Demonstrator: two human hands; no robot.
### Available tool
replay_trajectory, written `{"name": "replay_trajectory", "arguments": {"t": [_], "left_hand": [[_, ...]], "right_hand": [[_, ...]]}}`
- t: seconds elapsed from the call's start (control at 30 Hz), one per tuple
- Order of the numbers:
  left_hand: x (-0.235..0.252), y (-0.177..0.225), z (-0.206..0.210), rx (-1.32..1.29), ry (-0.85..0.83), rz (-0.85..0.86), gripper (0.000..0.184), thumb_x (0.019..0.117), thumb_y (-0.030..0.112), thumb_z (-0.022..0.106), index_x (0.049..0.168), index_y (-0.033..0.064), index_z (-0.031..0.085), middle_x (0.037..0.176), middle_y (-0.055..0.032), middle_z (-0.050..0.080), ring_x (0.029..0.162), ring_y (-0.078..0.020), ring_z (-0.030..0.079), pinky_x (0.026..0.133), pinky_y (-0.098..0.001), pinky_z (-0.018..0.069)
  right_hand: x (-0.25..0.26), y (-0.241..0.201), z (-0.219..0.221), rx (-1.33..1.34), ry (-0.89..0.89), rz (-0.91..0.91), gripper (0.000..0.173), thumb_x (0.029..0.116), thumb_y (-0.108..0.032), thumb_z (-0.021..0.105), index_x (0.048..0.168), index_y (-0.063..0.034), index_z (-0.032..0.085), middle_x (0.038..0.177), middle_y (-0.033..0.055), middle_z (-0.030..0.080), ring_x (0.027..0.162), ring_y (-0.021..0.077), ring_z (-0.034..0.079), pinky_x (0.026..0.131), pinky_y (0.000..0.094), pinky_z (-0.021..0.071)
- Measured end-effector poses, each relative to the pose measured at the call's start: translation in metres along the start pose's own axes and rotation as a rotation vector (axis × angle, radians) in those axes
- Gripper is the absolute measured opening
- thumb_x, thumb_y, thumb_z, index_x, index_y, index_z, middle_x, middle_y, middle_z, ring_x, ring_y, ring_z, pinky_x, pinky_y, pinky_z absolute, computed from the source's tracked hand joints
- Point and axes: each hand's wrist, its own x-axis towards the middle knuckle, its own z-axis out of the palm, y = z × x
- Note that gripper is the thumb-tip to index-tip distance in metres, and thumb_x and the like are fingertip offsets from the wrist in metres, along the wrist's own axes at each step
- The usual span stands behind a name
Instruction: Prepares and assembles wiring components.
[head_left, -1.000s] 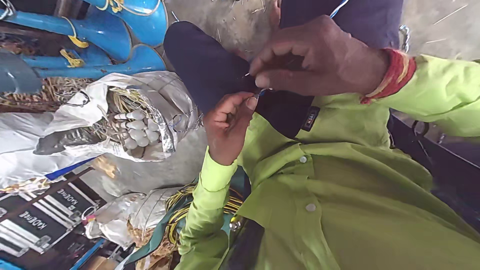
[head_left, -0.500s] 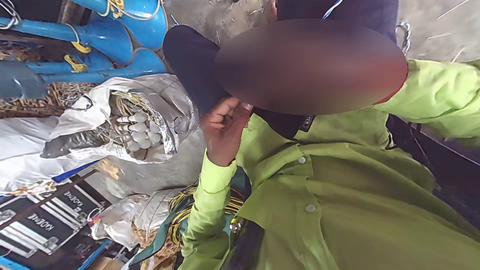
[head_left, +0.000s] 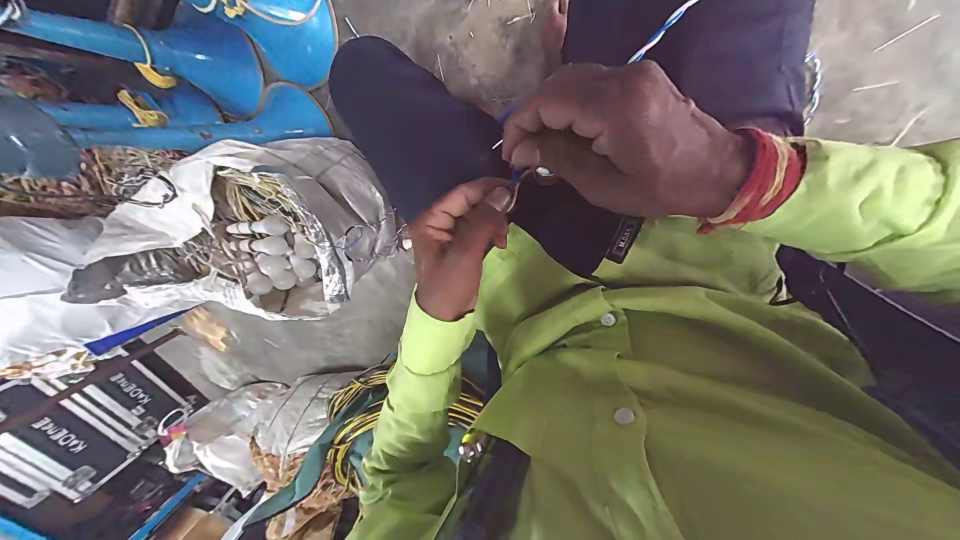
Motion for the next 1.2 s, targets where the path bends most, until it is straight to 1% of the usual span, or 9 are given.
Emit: {"name": "replay_trajectory", "arguments": {"t": [0.1,0.17,0.33,0.47,0.8,0.9,0.97,1.1,1.2], "left_hand": [[-0.001,0.001,-0.001,0.004,0.004,0.0,0.015,0.0994,0.002,0.058,0.104,0.0007,0.072,0.082,0.0012,0.07,0.067,-0.0052,0.063,0.063,-0.0233,0.0563],[-0.005,0.002,-0.003,0.026,0.01,-0.01,0.016,0.0996,0.002,0.058,0.107,0.0015,0.072,0.082,0.0021,0.07,0.066,-0.0042,0.062,0.062,-0.0217,0.0554],[-0.011,0.009,-0.005,0.061,0.009,-0.049,0.018,0.1013,0.006,0.059,0.111,0.0085,0.073,0.082,0.0052,0.068,0.066,-0.0021,0.061,0.062,-0.0179,0.0539],[-0.009,0.009,-0.006,0.036,-0.006,-0.021,0.017,0.1012,0.005,0.059,0.11,0.0069,0.073,0.08,0.004,0.068,0.066,-0.0032,0.061,0.062,-0.0191,0.0539],[-0.009,0.009,-0.008,0.003,0.002,0.0,0.015,0.1006,0.004,0.061,0.109,0.0051,0.074,0.084,0.0017,0.07,0.067,-0.0039,0.062,0.063,-0.0201,0.0554],[-0.008,0.009,-0.01,0.023,-0.025,0.037,0.015,0.1002,0.005,0.062,0.109,0.0054,0.074,0.087,0.0021,0.07,0.068,-0.0032,0.062,0.064,-0.0196,0.0552],[-0.008,0.009,-0.012,0.084,-0.037,0.065,0.014,0.1002,0.006,0.063,0.109,0.0055,0.073,0.09,0.0031,0.071,0.071,-0.0022,0.062,0.065,-0.0184,0.0544],[-0.008,0.01,-0.014,0.193,-0.048,0.105,0.016,0.1001,0.006,0.062,0.112,0.0046,0.073,0.095,0.0035,0.072,0.077,-0.0024,0.066,0.071,-0.0203,0.0573],[-0.008,0.009,-0.015,0.193,-0.073,0.123,0.016,0.0988,0.004,0.063,0.112,0.0031,0.073,0.097,0.002,0.072,0.081,-0.0041,0.067,0.074,-0.0216,0.0582]], "right_hand": [[0.0,0.002,-0.004,0.036,0.094,0.01,0.03,0.1084,-0.015,0.046,0.118,-0.0005,0.07,0.108,0.0108,0.071,0.101,0.0141,0.066,0.091,0.0287,0.0529],[0.001,0.002,-0.01,0.059,0.134,0.041,0.029,0.1073,-0.016,0.048,0.121,-0.0009,0.068,0.111,0.0083,0.07,0.102,0.0085,0.065,0.09,0.0238,0.0547],[-0.007,0.009,-0.01,-0.017,0.097,-0.087,0.022,0.0981,-0.017,0.061,0.109,-0.0039,0.074,0.106,0.0126,0.073,0.108,0.0229,0.064,0.096,0.0361,0.0492],[-0.008,0.009,0.001,-0.11,0.084,-0.177,0.017,0.0965,-0.022,0.069,0.103,-0.0091,0.077,0.1,0.0099,0.072,0.104,0.0257,0.063,0.094,0.0373,0.0475],[-0.002,0.007,0.003,-0.13,0.047,-0.197,0.022,0.0984,-0.029,0.067,0.11,-0.0142,0.078,0.104,0.0085,0.072,0.107,0.0269,0.062,0.095,0.0412,0.0465],[0.001,0.007,0.002,-0.14,-0.043,-0.177,0.031,0.1028,-0.032,0.058,0.121,-0.0143,0.075,0.118,0.012,0.068,0.115,0.0331,0.057,0.093,0.0475,0.0451],[0.002,0.01,0.0,-0.113,-0.108,-0.156,0.032,0.1051,-0.032,0.052,0.117,-0.014,0.076,0.123,0.0124,0.066,0.122,0.035,0.056,0.099,0.0519,0.0442],[0.004,0.008,-0.003,-0.003,-0.084,-0.087,0.024,0.1021,-0.026,0.059,0.102,-0.0092,0.075,0.111,0.0086,0.071,0.114,0.0239,0.061,0.102,0.0393,0.0441],[0.002,0.004,-0.009,0.104,-0.008,0.097,0.023,0.1044,-0.025,0.057,0.104,-0.0068,0.071,0.095,0.0013,0.067,0.089,0.0044,0.062,0.081,0.0208,0.0519]]}}
